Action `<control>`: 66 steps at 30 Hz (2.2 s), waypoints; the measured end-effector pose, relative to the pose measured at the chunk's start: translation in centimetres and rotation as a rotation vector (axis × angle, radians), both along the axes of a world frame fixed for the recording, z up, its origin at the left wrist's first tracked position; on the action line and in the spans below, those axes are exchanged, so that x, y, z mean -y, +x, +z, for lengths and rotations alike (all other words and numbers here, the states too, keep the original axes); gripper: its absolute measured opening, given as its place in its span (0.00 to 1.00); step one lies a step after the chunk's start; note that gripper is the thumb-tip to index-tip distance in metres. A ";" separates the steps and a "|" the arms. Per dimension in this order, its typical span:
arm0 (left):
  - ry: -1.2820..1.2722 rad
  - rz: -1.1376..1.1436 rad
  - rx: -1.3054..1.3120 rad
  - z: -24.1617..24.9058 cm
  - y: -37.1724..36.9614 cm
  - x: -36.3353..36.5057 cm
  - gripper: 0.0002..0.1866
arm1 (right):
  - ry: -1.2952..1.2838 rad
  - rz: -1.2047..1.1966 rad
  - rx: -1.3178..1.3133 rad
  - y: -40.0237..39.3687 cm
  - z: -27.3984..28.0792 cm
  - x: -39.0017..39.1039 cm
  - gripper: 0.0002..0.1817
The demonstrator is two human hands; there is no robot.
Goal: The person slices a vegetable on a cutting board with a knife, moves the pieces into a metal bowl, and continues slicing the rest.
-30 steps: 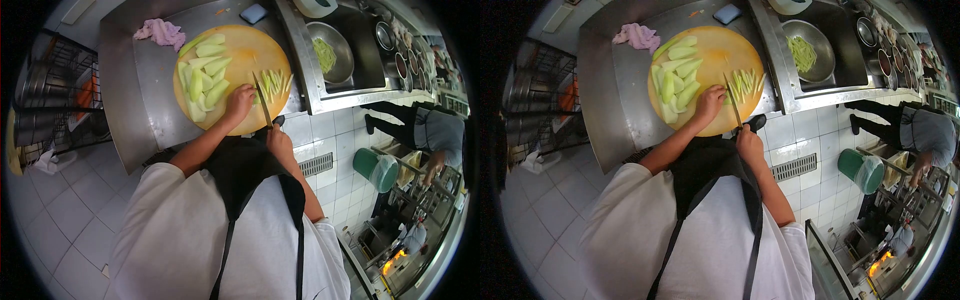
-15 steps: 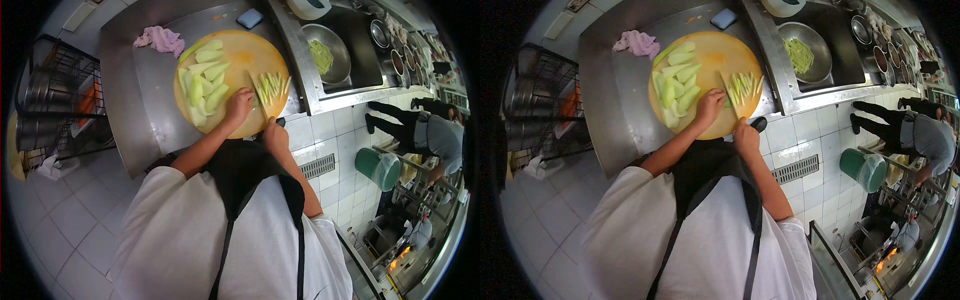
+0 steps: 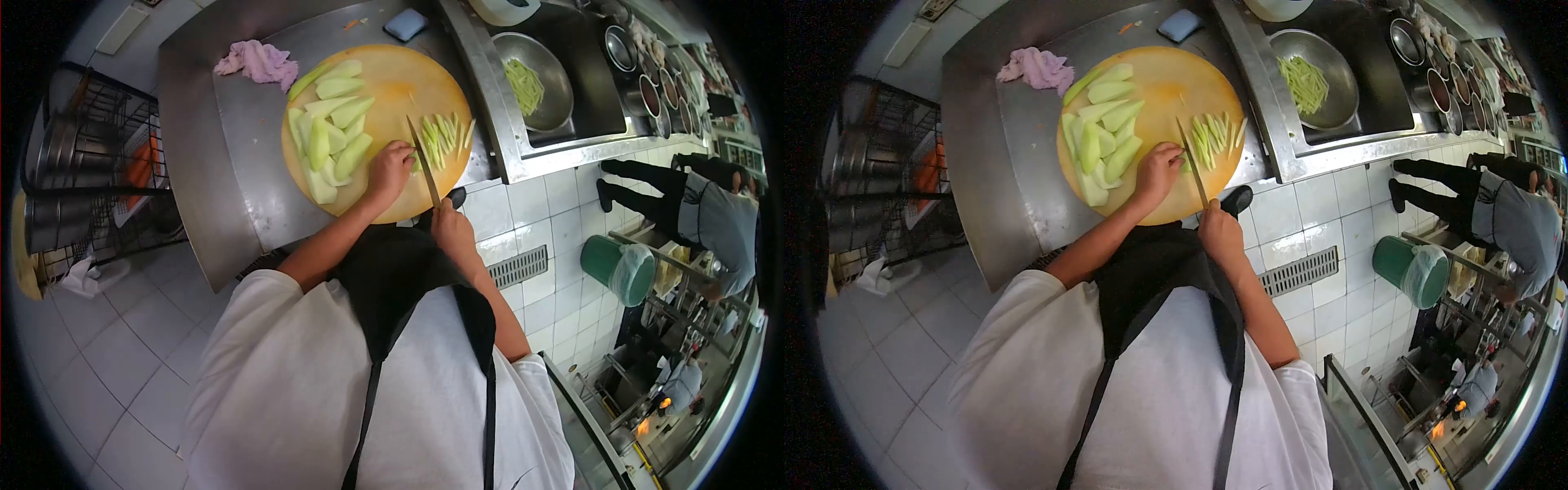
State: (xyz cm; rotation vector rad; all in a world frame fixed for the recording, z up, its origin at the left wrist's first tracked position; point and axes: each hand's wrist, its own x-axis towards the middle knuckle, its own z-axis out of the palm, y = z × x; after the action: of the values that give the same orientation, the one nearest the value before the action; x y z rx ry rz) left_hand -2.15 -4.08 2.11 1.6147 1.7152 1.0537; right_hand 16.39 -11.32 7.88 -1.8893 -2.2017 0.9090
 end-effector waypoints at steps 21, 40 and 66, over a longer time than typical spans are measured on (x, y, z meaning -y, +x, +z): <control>-0.011 0.048 0.058 -1.5 0.1 0.4 0.10 | 0.061 0.014 -0.013 0.1 -0.3 -0.5 0.09; 0.043 0.054 0.099 -1.4 0.5 0.4 0.12 | -0.018 0.041 0.067 -0.8 -1.9 -0.8 0.06; 0.068 0.132 0.108 -1.7 1.0 0.7 0.07 | -0.017 0.042 0.013 -0.2 -1.8 0.3 0.10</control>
State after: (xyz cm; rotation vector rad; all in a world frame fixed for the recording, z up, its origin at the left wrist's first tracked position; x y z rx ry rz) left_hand -1.15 -4.78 0.40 1.4728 1.7500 1.2515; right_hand 16.18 -11.60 6.10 -1.8681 -2.2565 0.9272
